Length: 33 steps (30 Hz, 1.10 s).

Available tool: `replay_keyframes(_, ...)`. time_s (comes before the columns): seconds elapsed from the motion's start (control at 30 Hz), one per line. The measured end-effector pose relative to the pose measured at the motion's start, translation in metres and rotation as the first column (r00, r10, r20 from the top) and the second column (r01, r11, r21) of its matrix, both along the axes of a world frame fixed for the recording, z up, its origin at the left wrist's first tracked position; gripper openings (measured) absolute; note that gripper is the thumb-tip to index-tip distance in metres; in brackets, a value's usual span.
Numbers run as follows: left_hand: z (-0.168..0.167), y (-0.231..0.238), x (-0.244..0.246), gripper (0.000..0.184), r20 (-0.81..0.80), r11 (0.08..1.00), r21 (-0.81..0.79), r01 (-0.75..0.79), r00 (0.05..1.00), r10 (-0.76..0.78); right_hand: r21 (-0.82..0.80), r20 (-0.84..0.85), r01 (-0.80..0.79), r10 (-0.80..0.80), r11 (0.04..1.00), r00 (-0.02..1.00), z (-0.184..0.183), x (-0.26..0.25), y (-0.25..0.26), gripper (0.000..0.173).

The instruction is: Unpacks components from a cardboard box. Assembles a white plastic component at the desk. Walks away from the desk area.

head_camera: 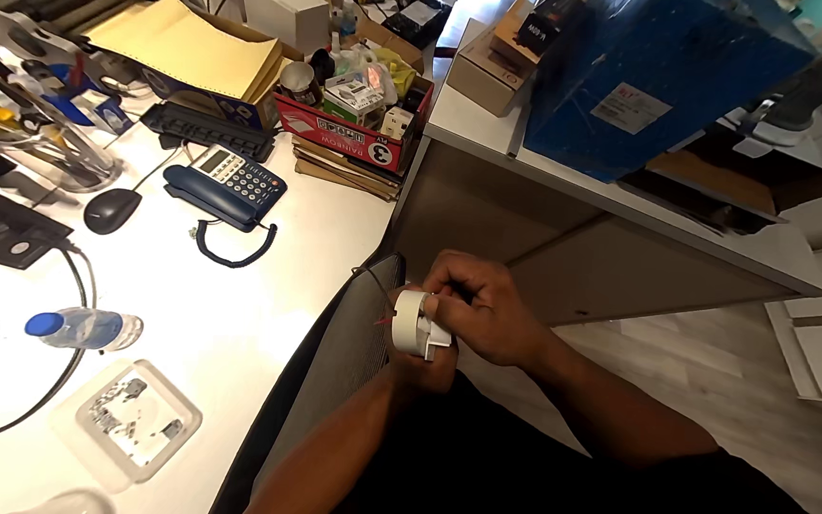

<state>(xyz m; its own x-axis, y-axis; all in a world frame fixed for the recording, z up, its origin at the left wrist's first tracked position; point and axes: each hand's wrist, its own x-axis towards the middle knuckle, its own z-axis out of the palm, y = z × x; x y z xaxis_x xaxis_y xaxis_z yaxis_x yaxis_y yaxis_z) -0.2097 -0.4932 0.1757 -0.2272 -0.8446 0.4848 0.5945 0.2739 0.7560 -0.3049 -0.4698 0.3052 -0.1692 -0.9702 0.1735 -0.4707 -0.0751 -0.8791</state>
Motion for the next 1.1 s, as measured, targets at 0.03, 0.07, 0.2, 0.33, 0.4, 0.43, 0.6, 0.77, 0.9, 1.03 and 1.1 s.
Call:
replay_keyframes(0.03,0.0,0.0,0.0,0.047,-0.003,1.0,-0.001,0.004,1.0,-0.004,-0.008,0.003,-0.006,0.006,1.0,1.0,0.0,0.0,0.0,0.015)
replay_keyframes(0.07,-0.001,0.002,0.001,0.046,-0.004,1.0,-0.003,0.006,1.0,-0.006,-0.011,0.005,-0.011,0.011,1.0,1.0,-0.001,-0.001,0.001,0.015)
replay_keyframes(0.2,-0.001,0.004,0.003,0.044,0.016,1.0,-0.028,0.004,1.0,-0.003,-0.019,0.0,-0.028,0.028,0.999,1.0,-0.002,-0.003,0.003,0.015)
replay_keyframes(0.33,-0.001,0.006,0.004,0.044,0.038,1.0,-0.026,-0.004,0.999,0.005,-0.037,0.004,-0.037,0.037,0.999,0.999,-0.004,-0.004,0.004,0.015)
replay_keyframes(0.4,-0.001,0.007,0.005,0.041,0.057,1.0,-0.007,-0.006,0.998,0.006,-0.028,0.015,-0.028,0.029,0.999,0.999,-0.005,-0.004,0.004,0.015)
replay_keyframes(0.43,0.0,0.008,0.005,0.038,0.06,1.0,0.014,-0.013,0.998,0.012,-0.022,0.025,-0.021,0.022,1.0,0.999,-0.006,-0.003,0.005,0.014)
replay_keyframes(0.6,0.012,0.0,0.0,0.037,0.013,0.998,0.058,0.006,1.0,-0.007,-0.112,0.078,-0.051,0.06,0.992,0.995,-0.007,-0.008,0.003,0.03)
replay_keyframes(0.77,0.018,-0.005,0.002,0.043,0.018,0.997,0.063,0.055,0.998,-0.056,-0.182,0.027,-0.093,0.099,0.979,0.995,-0.018,-0.014,0.009,0.036)
replay_keyframes(0.9,0.011,-0.012,0.001,0.044,0.0,0.992,0.055,0.114,0.993,-0.114,-0.235,-0.102,-0.162,0.141,0.958,0.985,-0.02,-0.015,0.015,0.042)
replay_keyframes(1.03,0.015,-0.007,0.008,0.045,0.041,0.97,0.131,0.203,0.977,-0.21,-0.228,-0.192,-0.16,0.117,0.96,0.974,-0.014,-0.018,0.022,0.053)
replay_keyframes(1.1,0.02,-0.005,0.012,0.05,0.054,0.961,0.141,0.237,0.968,-0.246,-0.236,-0.229,-0.15,0.095,0.96,0.969,-0.013,-0.019,0.025,0.055)
